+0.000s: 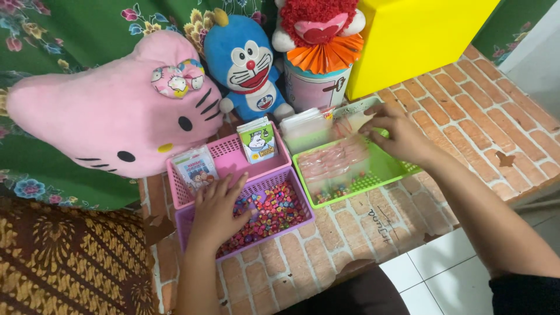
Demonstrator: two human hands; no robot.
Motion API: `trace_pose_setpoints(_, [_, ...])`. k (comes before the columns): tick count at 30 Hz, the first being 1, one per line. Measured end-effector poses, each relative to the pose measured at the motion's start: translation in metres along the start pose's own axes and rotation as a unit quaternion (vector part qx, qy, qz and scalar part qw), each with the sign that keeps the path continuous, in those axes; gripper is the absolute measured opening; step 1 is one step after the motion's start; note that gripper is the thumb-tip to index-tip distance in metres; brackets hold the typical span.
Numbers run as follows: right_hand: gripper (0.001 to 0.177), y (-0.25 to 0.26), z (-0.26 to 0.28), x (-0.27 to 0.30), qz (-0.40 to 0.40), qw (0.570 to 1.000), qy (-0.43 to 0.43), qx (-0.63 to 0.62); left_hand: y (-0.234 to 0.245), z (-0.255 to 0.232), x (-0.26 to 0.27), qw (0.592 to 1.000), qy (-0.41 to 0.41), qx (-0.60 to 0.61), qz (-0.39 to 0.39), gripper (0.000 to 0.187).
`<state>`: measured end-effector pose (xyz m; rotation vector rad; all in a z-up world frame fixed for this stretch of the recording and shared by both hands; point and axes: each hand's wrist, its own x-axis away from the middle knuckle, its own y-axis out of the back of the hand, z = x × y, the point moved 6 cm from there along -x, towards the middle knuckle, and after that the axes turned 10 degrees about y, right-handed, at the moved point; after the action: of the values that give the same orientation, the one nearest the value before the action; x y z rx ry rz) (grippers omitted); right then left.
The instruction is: Packaging small colorful beads into small plastic bags and organizing them in baskets.
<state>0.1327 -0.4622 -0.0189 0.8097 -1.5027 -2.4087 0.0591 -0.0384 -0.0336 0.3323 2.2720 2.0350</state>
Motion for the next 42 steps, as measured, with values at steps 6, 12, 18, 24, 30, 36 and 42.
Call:
trace_pose_setpoints(6, [0.014, -0.018, -0.041, -0.035, 0.058, 0.992, -0.047, 0.105, -0.004, 0.002, -0.002, 1.0, 0.002, -0.008, 0.001, 0.092])
trace_pose_setpoints(12, [0.035, -0.038, -0.044, -0.065, 0.152, 0.972, -0.1, 0.147, -0.004, 0.002, -0.002, 1.0, -0.002, -0.012, -0.012, 0.093])
trace_pose_setpoints(18, [0.045, -0.018, -0.006, -0.09, 0.291, 0.904, -0.141, 0.281, 0.0, 0.0, 0.001, 1.0, -0.008, -0.016, -0.017, 0.094])
trace_pose_setpoints(24, [0.043, -0.081, -0.132, -0.078, 0.27, 0.918, -0.146, 0.251, 0.005, -0.003, 0.004, 1.0, 0.0, -0.001, -0.01, 0.091])
trace_pose_setpoints(30, [0.036, -0.015, -0.09, -0.07, 0.173, 0.923, -0.228, 0.257, 0.004, 0.001, 0.001, 0.996, -0.018, 0.058, -0.06, 0.094])
trace_pose_setpoints(36, [0.018, 0.037, 0.113, -0.081, -0.069, 0.991, -0.069, 0.089, 0.032, -0.004, 0.009, 0.965, -0.063, 0.128, -0.22, 0.08])
trace_pose_setpoints(42, [0.009, -0.025, 0.247, -0.096, -0.11, 0.952, 0.056, -0.281, 0.054, -0.005, 0.023, 0.93, -0.086, 0.175, -0.311, 0.08])
